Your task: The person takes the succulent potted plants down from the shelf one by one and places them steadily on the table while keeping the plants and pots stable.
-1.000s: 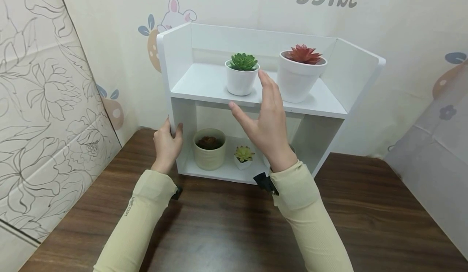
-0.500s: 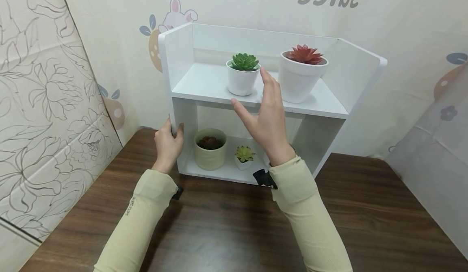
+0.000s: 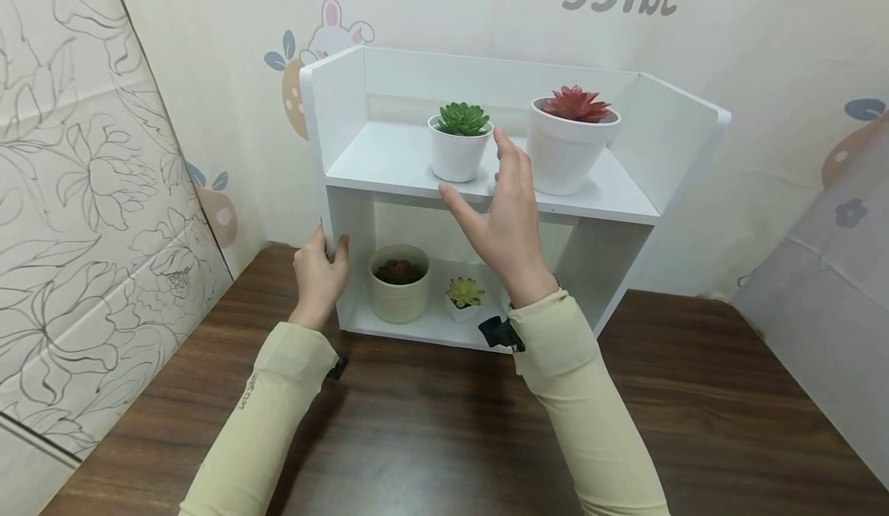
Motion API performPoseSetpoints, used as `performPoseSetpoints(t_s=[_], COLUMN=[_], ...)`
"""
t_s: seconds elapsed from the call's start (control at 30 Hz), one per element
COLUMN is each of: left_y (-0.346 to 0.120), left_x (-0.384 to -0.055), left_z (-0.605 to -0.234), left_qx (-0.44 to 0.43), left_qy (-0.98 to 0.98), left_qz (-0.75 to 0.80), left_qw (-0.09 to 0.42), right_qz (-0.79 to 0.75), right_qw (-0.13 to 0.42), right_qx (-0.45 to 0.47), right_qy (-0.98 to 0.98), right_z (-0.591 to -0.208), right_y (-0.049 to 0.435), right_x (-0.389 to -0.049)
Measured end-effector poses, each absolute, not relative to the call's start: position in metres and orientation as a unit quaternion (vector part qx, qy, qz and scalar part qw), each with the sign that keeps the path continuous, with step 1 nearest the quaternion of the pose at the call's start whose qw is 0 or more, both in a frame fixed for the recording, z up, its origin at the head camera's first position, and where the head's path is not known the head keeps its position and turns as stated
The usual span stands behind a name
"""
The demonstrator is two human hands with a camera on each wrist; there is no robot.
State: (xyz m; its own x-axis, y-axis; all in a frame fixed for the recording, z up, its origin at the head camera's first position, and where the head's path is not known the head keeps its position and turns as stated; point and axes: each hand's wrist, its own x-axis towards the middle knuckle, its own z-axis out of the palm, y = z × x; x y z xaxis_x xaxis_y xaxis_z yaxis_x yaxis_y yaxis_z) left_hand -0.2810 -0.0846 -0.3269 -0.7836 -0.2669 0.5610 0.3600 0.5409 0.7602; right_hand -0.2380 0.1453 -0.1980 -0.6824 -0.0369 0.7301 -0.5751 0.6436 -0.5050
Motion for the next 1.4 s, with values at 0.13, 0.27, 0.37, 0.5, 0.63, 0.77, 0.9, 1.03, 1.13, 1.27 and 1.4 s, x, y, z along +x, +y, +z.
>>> performPoseSetpoints(t_s=[0.13,0.27,0.37,0.5,0.63,0.77,0.9,1.03,1.13,1.27,1.4], left_y=[-0.084,-0.083,-0.083,-0.083,-0.083,-0.084,-0.085,-0.084,-0.084,-0.084,-0.084], left_x=[-0.281,-0.281,-0.28,-0.28,-0.28,-0.28,-0.28,-0.281,-0.281,-0.281,-0.281], left_z=[-0.328,-0.327,-0.327,-0.327,-0.326,-0.326,-0.326,-0.326,-0.326,-0.326,-0.327], left_qx=[-0.028,-0.029,-0.03,-0.03,-0.032,-0.032,-0.03,-0.031,-0.032,-0.033,-0.034], left_qy=[-0.813,-0.813,-0.813,-0.813,-0.814,-0.815,-0.816,-0.815,-0.814,-0.813,-0.813], left_qz=[-0.481,-0.482,-0.48,-0.477,-0.476,-0.474,-0.473,-0.472,-0.471,-0.471,-0.472], left_qw=[0.326,0.327,0.329,0.331,0.332,0.332,0.331,0.334,0.337,0.34,0.339], right_qz=[0.387,0.396,0.4,0.404,0.408,0.413,0.419,0.423,0.428,0.435,0.435], right_qw=[0.35,0.341,0.336,0.332,0.327,0.324,0.319,0.314,0.308,0.302,0.302], right_qx=[0.179,0.174,0.169,0.164,0.16,0.158,0.154,0.151,0.148,0.142,0.138], right_qy=[-0.834,-0.835,-0.836,-0.837,-0.837,-0.836,-0.836,-0.836,-0.836,-0.836,-0.837], right_z=[-0.198,-0.198,-0.197,-0.197,-0.195,-0.194,-0.193,-0.191,-0.188,-0.185,-0.183], right_y=[0.145,0.144,0.143,0.143,0.141,0.14,0.14,0.139,0.139,0.138,0.137], right_x=[-0.24,-0.241,-0.242,-0.244,-0.247,-0.249,-0.25,-0.251,-0.251,-0.253,-0.255])
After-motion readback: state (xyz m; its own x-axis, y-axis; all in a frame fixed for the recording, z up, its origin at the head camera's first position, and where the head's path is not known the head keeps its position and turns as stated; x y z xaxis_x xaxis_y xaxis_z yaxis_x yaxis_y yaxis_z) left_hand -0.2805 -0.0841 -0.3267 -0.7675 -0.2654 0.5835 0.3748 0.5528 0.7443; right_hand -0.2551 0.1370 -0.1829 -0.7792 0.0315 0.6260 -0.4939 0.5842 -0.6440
